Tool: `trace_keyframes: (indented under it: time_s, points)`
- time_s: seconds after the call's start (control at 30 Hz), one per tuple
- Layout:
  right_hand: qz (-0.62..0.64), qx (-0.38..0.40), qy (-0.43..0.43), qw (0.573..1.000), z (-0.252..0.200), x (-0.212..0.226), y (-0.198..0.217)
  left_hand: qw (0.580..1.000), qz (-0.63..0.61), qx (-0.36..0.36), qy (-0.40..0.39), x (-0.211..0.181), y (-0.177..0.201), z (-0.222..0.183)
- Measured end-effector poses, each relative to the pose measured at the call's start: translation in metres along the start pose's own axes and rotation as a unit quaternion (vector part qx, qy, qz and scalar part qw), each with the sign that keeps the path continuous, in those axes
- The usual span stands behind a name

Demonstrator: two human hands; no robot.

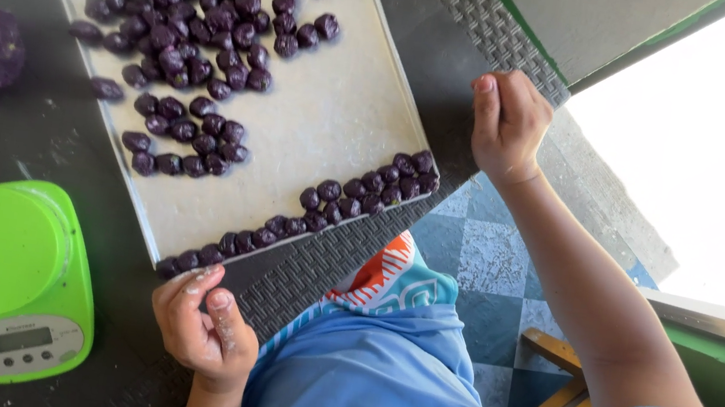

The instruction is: Organizing small purple dough balls into rows on a tray and coating a larger dough piece in flour.

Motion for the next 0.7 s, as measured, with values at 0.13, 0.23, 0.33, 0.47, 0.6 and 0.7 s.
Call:
trace_keyframes:
  time_s: [0.13, 0.23, 0.33, 0.47, 0.6, 0.7]
  points:
    - [0.020, -0.008, -0.004, 1.000, 0.000, -0.001, -0.001, 1.000, -0.018, -0.013, -0.009, 0.001, -0.001, -0.001]
    - [0.007, -0.004, -0.005, 1.000, -0.001, -0.002, -0.001, 0.999, -0.025, -0.015, -0.014, 0.000, -0.001, 0.001]
    - [0.000, 0.004, 0.000, 1.000, -0.003, -0.003, -0.002, 0.999, -0.030, -0.012, -0.012, 0.000, -0.001, 0.000]
    - [0.014, -0.024, 0.012, 1.000, -0.004, 0.001, -0.002, 0.999, -0.038, -0.010, -0.026, -0.004, 0.003, 0.000]
    - [0.001, -0.025, 0.000, 1.000, -0.003, -0.001, -0.001, 0.998, -0.052, -0.004, -0.041, -0.009, 0.003, 0.003]
    - [-0.005, -0.046, 0.032, 0.998, -0.006, -0.007, -0.004, 0.997, -0.068, 0.014, -0.031, -0.006, 0.005, -0.001]
Point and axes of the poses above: each hand's wrist, its own z-axis towards the middle knuckle, its own y-axis out of the back of the hand, x = y × z, the point moved 4 cm from there along z, towards the middle knuckle, and after that the axes turned 1 degree about x, right-handed, at the moved point
